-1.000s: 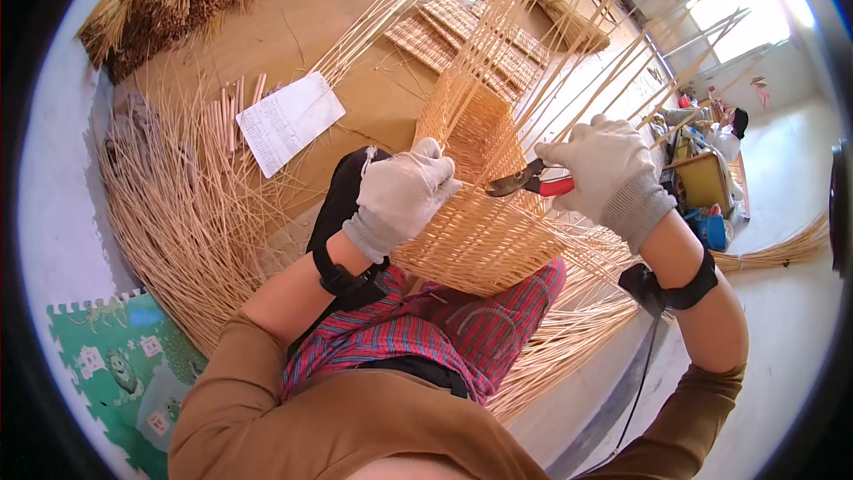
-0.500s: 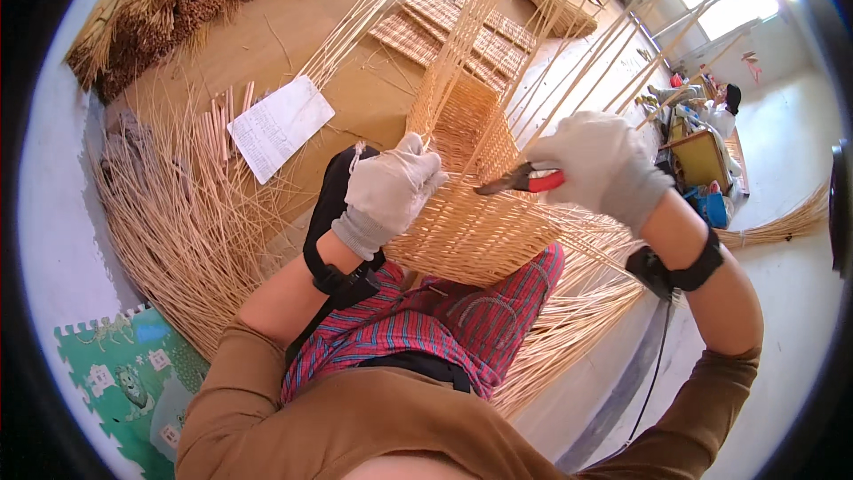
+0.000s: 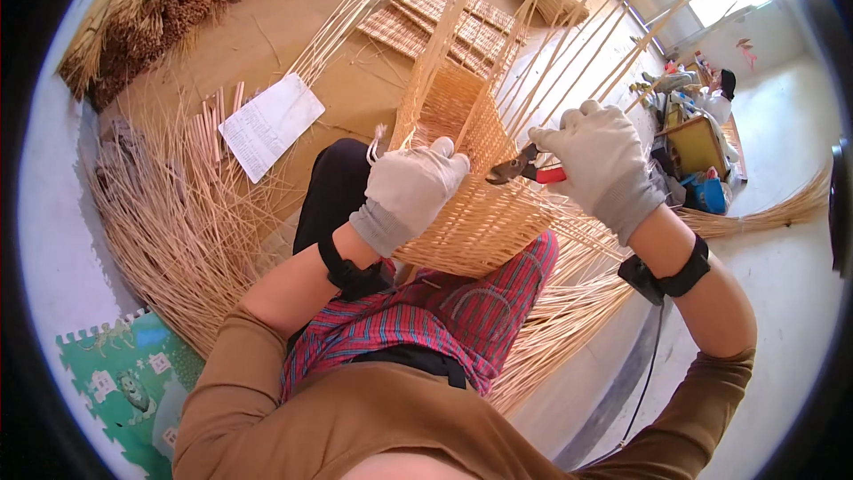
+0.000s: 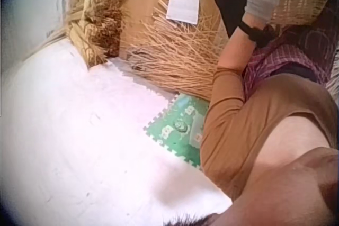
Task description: Weave a rectangular basket using long strips of reed or willow.
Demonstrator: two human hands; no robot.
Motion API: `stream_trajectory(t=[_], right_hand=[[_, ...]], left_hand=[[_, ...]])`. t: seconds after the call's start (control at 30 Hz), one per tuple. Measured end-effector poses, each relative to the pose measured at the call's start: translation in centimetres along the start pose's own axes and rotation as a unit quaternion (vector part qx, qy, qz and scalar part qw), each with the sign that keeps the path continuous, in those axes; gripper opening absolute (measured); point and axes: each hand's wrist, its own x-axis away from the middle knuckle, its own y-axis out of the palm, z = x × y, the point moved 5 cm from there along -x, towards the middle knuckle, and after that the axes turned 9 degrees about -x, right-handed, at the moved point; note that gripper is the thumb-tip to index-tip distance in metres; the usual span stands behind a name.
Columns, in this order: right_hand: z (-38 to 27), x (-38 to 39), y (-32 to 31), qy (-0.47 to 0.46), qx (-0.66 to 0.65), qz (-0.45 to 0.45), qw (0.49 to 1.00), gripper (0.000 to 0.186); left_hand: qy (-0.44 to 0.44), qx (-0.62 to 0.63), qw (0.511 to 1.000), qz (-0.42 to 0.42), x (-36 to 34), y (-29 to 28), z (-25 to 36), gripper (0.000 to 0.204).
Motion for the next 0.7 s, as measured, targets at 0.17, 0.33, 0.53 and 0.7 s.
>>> stream_trajectory(t=[0.17,0.33,0.53,0.7], right_hand=[[-0.6,1.2,1.6,0.05,0.046,0.028,0.997,0.025],[2.2,3.4,-0.9,0.147,-0.026,0.004,0.989,0.038],[-0.3,3.1,1.7,0.169,-0.226,-0.109,0.953,0.057],[-0.9,1.5,3.9,0.183,-0.233,-0.154,0.943,0.06]], left_hand=[[-0.016,0.035,0.999,0.006,0.1,-0.1,-0.6,0.008],[-0.038,0.106,0.992,0.064,0.6,-0.1,-1.1,0.015],[-0.04,0.135,0.989,0.042,0.9,-0.4,-1.5,0.03],[-0.049,0.142,0.989,0.008,0.8,-0.2,-1.4,0.042]])
